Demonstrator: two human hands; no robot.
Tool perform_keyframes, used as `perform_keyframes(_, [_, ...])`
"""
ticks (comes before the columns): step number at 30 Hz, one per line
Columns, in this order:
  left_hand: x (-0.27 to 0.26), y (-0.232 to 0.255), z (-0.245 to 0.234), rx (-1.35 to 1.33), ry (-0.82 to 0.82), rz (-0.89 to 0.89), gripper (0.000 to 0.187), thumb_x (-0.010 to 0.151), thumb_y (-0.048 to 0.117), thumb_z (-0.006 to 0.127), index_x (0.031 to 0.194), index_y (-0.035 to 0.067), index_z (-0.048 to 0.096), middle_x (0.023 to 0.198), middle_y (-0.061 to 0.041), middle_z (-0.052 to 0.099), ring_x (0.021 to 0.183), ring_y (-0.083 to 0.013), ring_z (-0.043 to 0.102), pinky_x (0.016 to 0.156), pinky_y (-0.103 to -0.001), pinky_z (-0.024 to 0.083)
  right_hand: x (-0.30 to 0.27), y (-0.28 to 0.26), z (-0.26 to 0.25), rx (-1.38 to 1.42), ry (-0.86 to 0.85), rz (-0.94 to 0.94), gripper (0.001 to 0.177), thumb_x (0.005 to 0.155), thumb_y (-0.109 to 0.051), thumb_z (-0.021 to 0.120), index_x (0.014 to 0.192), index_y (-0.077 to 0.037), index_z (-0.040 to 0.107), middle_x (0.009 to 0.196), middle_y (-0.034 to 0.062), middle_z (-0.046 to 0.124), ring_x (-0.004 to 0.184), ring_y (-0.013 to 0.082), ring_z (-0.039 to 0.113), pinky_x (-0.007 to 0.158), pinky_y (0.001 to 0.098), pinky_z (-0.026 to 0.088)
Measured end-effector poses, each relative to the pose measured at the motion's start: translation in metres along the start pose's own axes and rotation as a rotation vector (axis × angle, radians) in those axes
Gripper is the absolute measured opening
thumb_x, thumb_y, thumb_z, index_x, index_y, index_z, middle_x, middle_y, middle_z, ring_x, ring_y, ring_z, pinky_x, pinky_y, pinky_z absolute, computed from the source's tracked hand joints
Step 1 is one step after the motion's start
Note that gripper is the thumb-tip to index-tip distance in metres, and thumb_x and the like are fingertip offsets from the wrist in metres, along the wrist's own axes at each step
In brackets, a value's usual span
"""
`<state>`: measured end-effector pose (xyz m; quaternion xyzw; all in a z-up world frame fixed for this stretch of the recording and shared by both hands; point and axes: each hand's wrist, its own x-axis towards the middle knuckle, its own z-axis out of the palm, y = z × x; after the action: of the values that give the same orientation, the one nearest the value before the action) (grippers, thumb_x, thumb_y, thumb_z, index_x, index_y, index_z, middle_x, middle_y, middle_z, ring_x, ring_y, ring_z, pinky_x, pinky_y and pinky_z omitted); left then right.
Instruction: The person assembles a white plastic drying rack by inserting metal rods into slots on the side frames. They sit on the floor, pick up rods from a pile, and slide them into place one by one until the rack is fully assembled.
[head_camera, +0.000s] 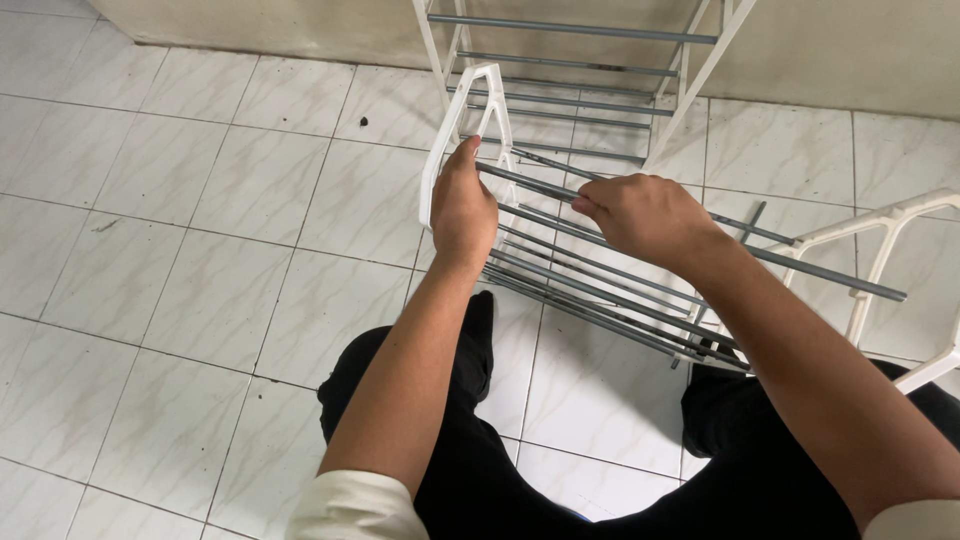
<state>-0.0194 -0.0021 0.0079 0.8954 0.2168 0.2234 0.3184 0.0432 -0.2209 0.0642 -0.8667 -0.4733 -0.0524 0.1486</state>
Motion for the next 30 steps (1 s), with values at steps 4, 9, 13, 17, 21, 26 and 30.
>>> perform_keyframes(4, [-0.001, 0.001, 0.000, 0.024, -0.004, 0.018, 0.052, 0.089, -0.010, 0.058, 0.138, 0.006, 0.055, 0.135, -0.013, 0.065, 0.125, -0.0301, 0.063, 0.106, -0.039, 0.050, -0.008, -0.003, 0.003, -0.292, 0.136, -0.143, 0.024, 0.101, -0.029, 0.067, 0.099, -0.006, 0.072, 0.081, 0.0053, 0.072, 0.062, 0.0198, 0.069, 0.048, 0.0315, 0.055])
perform_keyframes(9, [0.000, 0.000, 0.001, 0.029, -0.001, 0.020, 0.052, 0.089, -0.010, 0.058, 0.138, 0.005, 0.055, 0.134, -0.014, 0.065, 0.124, -0.0303, 0.063, 0.105, -0.039, 0.050, -0.010, 0.000, 0.006, -0.446, 0.194, -0.247, 0.022, 0.094, -0.014, 0.068, 0.114, -0.006, 0.070, 0.094, 0.0016, 0.073, 0.076, 0.0139, 0.073, 0.057, 0.0266, 0.058])
perform_keyframes(13, [-0.001, -0.001, 0.001, 0.039, 0.028, 0.054, 0.051, 0.089, -0.011, 0.058, 0.138, 0.004, 0.056, 0.135, -0.014, 0.066, 0.125, -0.0305, 0.063, 0.106, -0.039, 0.050, -0.003, -0.001, 0.008, -0.132, 0.045, -0.036, 0.020, 0.103, -0.027, 0.067, 0.101, -0.007, 0.072, 0.087, 0.0053, 0.074, 0.072, 0.0231, 0.072, 0.060, 0.0340, 0.059])
perform_keyframes(17, [-0.001, 0.001, -0.002, 0.072, 0.015, 0.083, 0.051, 0.088, -0.011, 0.058, 0.136, 0.004, 0.056, 0.136, -0.014, 0.065, 0.125, -0.0311, 0.062, 0.106, -0.040, 0.050, 0.006, 0.000, 0.006, 0.268, -0.036, 0.137, 0.020, 0.099, -0.029, 0.067, 0.100, -0.012, 0.077, 0.081, 0.0066, 0.075, 0.069, 0.0243, 0.073, 0.063, 0.0381, 0.059])
perform_keyframes(21, [-0.001, 0.008, -0.005, 0.090, -0.061, 0.007, 0.045, 0.090, -0.009, 0.058, 0.133, 0.005, 0.057, 0.136, -0.011, 0.065, 0.124, -0.0279, 0.064, 0.106, -0.038, 0.051, 0.003, 0.002, 0.008, 0.115, -0.025, 0.122, 0.021, 0.099, -0.031, 0.068, 0.099, -0.011, 0.077, 0.084, 0.0049, 0.076, 0.068, 0.0254, 0.072, 0.060, 0.0387, 0.057])
perform_keyframes(26, [-0.006, 0.014, -0.010, 0.065, -0.033, 0.036, 0.044, 0.084, -0.013, 0.057, 0.123, 0.006, 0.062, 0.129, -0.010, 0.067, 0.113, -0.0319, 0.066, 0.096, -0.042, 0.053, -0.006, 0.003, 0.019, -0.342, 0.222, -0.204, 0.020, 0.101, -0.024, 0.071, 0.098, -0.004, 0.072, 0.081, 0.0063, 0.073, 0.070, 0.0181, 0.072, 0.051, 0.0302, 0.056])
perform_keyframes(30, [-0.006, 0.013, -0.007, 0.098, 0.000, 0.066, 0.032, 0.086, -0.007, 0.060, 0.113, 0.009, 0.066, 0.125, -0.007, 0.068, 0.107, -0.0309, 0.067, 0.090, -0.043, 0.054, -0.004, 0.006, 0.027, -0.348, 0.295, -0.271, 0.016, 0.100, -0.018, 0.069, 0.103, -0.002, 0.070, 0.081, 0.0067, 0.071, 0.071, 0.0183, 0.070, 0.058, 0.0294, 0.058])
